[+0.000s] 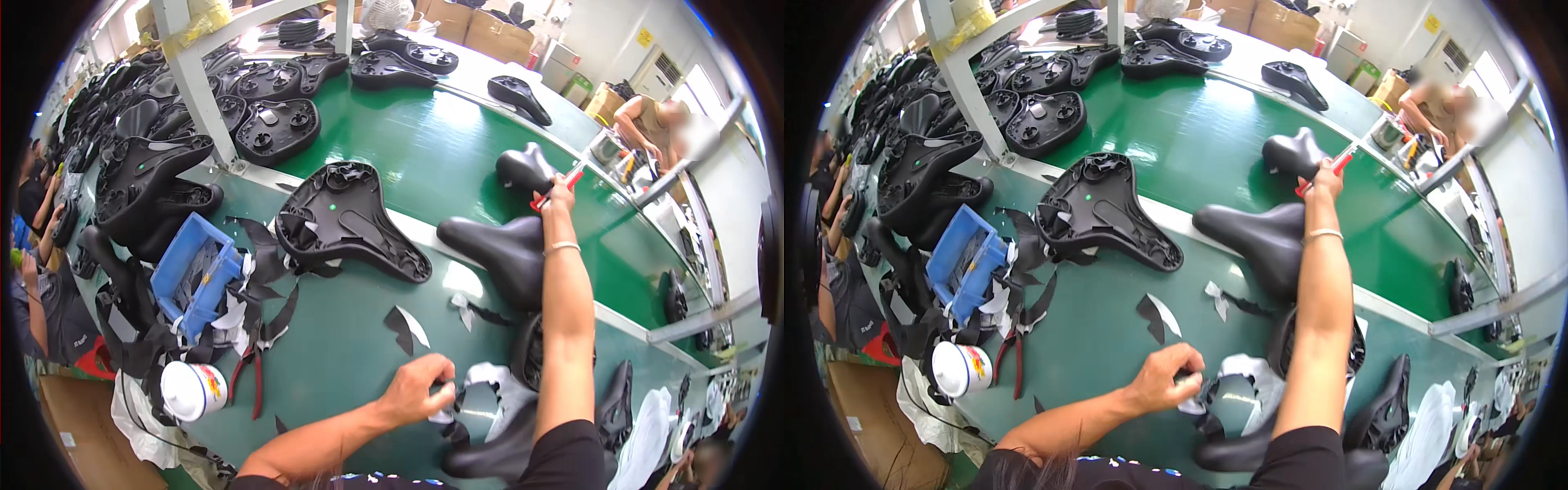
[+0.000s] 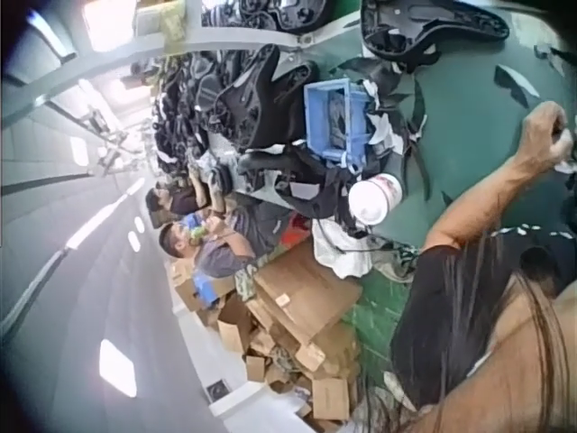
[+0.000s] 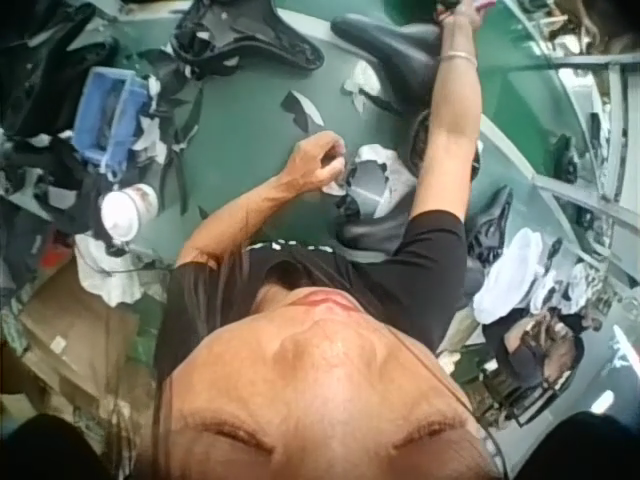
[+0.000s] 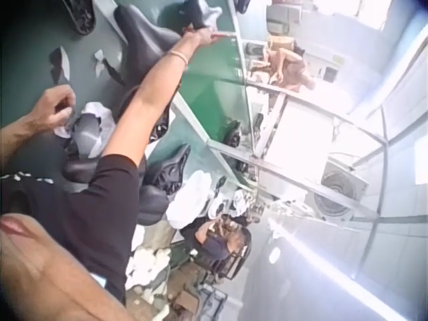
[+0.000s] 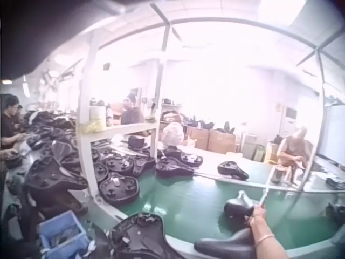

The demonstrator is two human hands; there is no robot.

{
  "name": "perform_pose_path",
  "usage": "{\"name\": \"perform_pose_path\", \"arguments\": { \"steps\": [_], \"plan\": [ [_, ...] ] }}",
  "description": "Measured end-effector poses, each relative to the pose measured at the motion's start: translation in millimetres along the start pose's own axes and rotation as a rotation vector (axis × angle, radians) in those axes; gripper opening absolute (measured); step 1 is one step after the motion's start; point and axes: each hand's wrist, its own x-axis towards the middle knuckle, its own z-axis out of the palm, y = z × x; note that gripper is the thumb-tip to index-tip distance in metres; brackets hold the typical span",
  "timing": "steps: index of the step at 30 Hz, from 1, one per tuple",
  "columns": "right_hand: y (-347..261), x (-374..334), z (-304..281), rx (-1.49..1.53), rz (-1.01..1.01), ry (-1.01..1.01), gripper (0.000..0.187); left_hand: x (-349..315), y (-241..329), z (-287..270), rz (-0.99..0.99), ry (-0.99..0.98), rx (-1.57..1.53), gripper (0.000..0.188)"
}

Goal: Trimming excess leather or synthetic material from the underside of bicycle seats using a utility knife.

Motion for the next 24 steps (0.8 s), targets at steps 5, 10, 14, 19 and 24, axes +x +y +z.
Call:
{"name": "perform_pose_path", "arguments": {
  "steps": [5,10,14,19,24],
  "plan": [
    [-85,-80,-116,-0.114,0.112,-0.379,0.024,-6,-5,9,0.108,0.162,-0.043,0.017],
    [-168,-264,-148,-0.355,-0.358,-0.680,0.029,-13,-14,-3,0.101,0.364,-0.263,0.025],
    [-139,-388,-197,-1.001,-1.081,-0.950,0.038,-47,50,-34,-0.269,0.293,-0.886,0.053],
    [-77,-497,-243,-0.958,-0.928,-1.440,0.047,-106,44,-77,-0.668,0.123,-1.086,0.062],
    [-51,-496,-283,-0.747,-0.345,-1.176,0.048,-143,63,-94,-0.564,0.286,-0.601,0.055]
  ]
}}
